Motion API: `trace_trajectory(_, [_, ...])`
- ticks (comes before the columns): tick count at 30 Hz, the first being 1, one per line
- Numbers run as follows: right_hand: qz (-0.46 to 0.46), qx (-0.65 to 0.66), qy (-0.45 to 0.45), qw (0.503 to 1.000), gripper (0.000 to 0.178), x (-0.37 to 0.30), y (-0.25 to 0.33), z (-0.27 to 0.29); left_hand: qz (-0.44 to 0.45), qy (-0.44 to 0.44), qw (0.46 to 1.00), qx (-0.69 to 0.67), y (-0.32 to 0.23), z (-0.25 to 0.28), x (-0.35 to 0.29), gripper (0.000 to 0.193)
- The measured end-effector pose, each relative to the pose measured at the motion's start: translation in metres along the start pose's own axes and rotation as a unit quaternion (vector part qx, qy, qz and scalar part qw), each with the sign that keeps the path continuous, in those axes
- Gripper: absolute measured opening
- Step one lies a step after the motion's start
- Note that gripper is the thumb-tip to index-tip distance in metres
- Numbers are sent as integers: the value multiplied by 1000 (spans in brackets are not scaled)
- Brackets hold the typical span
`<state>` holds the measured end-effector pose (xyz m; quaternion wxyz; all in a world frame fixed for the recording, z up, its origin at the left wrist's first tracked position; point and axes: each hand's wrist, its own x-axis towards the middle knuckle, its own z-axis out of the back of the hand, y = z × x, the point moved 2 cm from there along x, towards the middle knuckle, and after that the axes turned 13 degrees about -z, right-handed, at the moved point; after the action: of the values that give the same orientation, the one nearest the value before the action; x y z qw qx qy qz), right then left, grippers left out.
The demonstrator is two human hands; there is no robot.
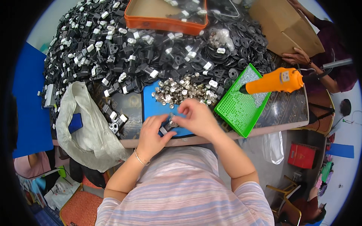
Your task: Assembling small plastic and metal components using an electric screwdriver.
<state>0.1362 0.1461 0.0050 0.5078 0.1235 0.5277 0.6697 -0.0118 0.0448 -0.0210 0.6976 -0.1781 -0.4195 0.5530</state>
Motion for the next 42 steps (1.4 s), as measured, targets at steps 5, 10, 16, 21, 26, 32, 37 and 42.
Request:
trace_trajectory(5, [132,-241,-207,939,21,56,22,53,-21,32,995,88,-2,8,-11,39])
trace_trajectory(10, [131,-349,-249,894,17,87,24,45,-22,44,994,93,2,5,-6,36])
trace_trajectory(16, [116,-191,-268,937,14,53,26,52,-27,-5,999,43,8,12,2,38])
trace_trajectory(21, [-70,112,11,991,13,27,7,36,-72,-60,996,-8,-5,18,30,53])
trace_trajectory(26, [119,-129,44,984,10,6,21,21,-86,64,991,-75,-14,16,34,61])
trace_trajectory(32, [45,-107,68,991,10,15,22,9,7,-35,993,-114,-1,3,18,52])
trace_trajectory(37, [-1,198,160,967,17,11,3,10,-20,-96,991,-93,-1,0,14,51])
trace_trajectory(42, [-33,252,128,959,20,14,-6,0,-32,-104,993,-45,-12,5,14,50])
